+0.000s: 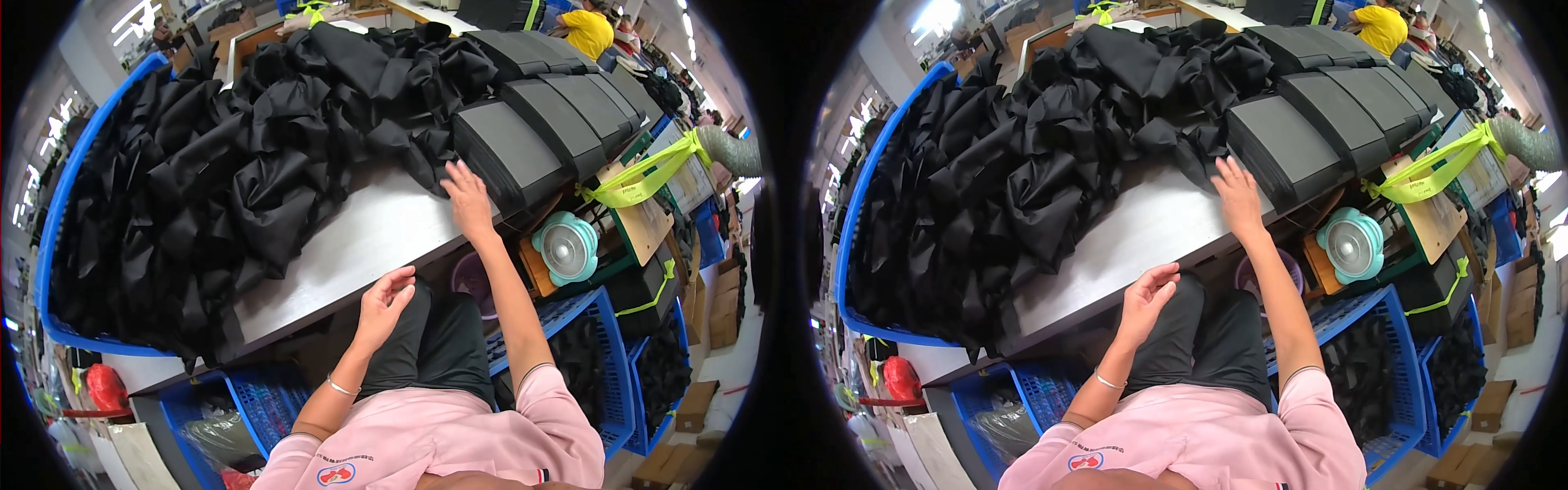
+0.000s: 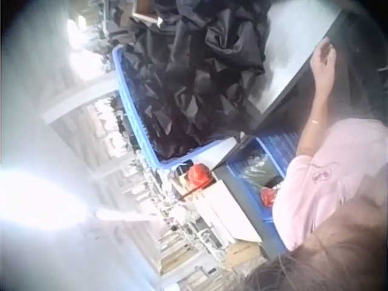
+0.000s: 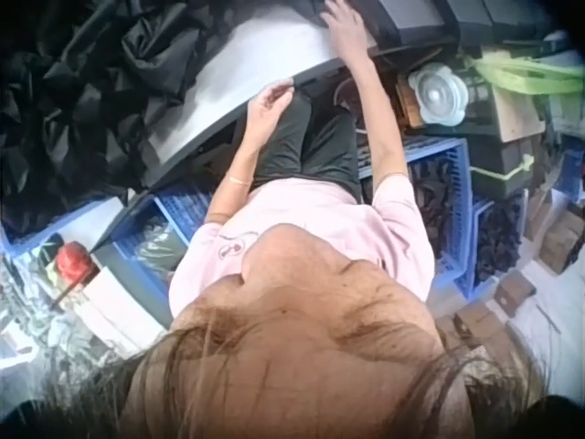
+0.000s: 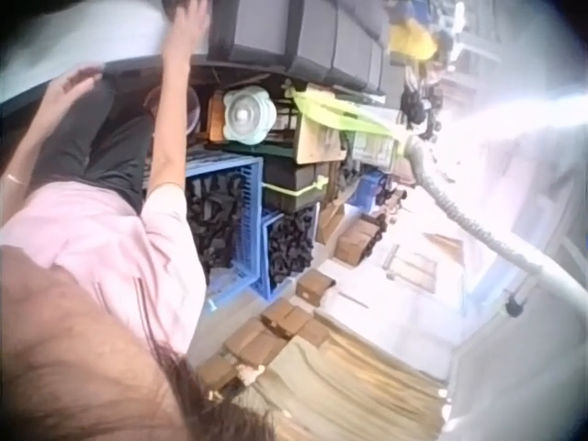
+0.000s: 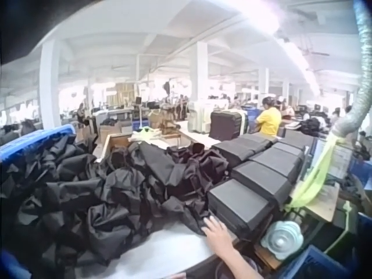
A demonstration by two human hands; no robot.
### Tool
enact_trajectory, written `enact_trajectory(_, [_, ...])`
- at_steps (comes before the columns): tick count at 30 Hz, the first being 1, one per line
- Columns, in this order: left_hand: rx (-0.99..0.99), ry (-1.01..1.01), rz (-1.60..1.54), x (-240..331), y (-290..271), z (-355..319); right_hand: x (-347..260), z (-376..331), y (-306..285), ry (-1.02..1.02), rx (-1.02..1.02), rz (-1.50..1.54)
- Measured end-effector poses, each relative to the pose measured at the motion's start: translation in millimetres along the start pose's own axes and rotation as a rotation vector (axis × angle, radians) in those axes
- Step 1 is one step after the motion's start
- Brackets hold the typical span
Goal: Sorting and packing black fabric bag components into a plastic crate.
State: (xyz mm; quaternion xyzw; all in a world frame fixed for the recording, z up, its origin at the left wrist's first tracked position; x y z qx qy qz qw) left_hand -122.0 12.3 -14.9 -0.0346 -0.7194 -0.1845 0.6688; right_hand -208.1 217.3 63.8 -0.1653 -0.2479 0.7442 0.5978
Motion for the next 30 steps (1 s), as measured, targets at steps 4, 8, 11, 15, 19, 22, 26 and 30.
enact_trajectory(4, [-0.013, -0.002, -0.064, 2.8, 15.4, -0.8, 42.0, -39.9, 38.4, 0.291, -0.231, 0.133])
enact_trajectory(8, [0.166, 0.220, 0.208, 26.1, -2.8, -12.1, 1.3, -48.3, 13.0, 0.727, -0.253, 0.716])
enact_trajectory(11, [0.288, 0.533, 0.613, 82.0, 0.6, -21.1, -37.9, -77.3, -7.2, 1.328, 0.026, 1.604])
enact_trajectory(15, [0.174, 0.584, 0.789, 76.8, 16.2, 7.6, -56.4, -128.8, -8.9, 1.501, 0.048, 1.554])
enact_trajectory(19, [0.144, 0.629, 0.777, 53.3, 10.5, 31.3, -52.1, -139.7, -37.1, 1.393, 0.096, 1.208])
enact_trajectory(22, [0.206, 0.648, 0.690, 61.4, 5.6, 34.2, -81.4, -84.5, -130.6, 0.726, 0.252, 0.423])
enact_trajectory(26, [0.146, 0.715, 0.607, 85.7, 31.9, 17.0, -136.2, -64.2, -129.8, 0.318, 0.088, 0.401])
enact_trajectory(30, [-0.052, 0.740, 0.645, 103.8, 64.9, -15.7, -125.3, -86.5, -60.7, 0.314, -0.239, 0.359])
Point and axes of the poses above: each hand's wrist, its own z-axis towards the middle knuckle, its own y-axis out of the palm, x = y × z, the point moved 10 cm from there along z, towards the middle knuckle, and after that the axes turned 6 degrees about x, right-handed, at the moved point
